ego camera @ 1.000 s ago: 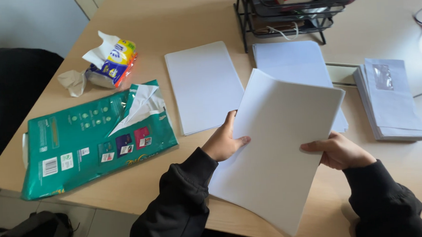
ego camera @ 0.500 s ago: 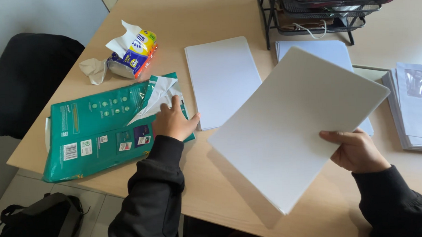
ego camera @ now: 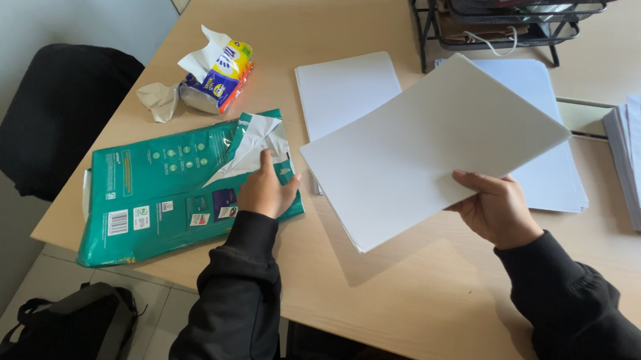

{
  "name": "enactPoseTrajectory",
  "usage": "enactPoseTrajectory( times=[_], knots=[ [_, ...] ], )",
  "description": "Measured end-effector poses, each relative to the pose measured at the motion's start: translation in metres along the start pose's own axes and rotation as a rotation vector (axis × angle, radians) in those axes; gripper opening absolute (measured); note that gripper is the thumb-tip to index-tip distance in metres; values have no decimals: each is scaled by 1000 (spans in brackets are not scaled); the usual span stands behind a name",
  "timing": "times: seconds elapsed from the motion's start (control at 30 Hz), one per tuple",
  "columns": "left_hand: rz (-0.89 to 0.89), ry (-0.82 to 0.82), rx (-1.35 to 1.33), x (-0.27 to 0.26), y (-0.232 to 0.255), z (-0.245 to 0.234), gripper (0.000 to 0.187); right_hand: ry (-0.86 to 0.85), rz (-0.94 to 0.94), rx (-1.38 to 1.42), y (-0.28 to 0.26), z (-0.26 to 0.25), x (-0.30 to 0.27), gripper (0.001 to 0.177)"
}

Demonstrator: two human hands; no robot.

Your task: Counting and organizing white paper sheets to place them into a paper package on a desk.

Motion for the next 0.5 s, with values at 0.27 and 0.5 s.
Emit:
enactPoseTrajectory(
  times=[0.27, 0.5],
  knots=[
    [-29, -103, 92, 5, -3, 7, 68, 27, 16, -39, 13, 24, 7, 40],
    [32, 49, -151, -6, -21, 12, 58, 9, 29, -58, 19, 37, 6, 41]
  ],
)
Point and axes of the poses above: each hand's wrist, its own x-axis towards the middle knuckle, its own z-axis out of the palm, y = z × x, the point moved 6 cm from there along x, towards the middle knuckle, and after that the axes turned 1 degree about -z, right-handed, at the moved point
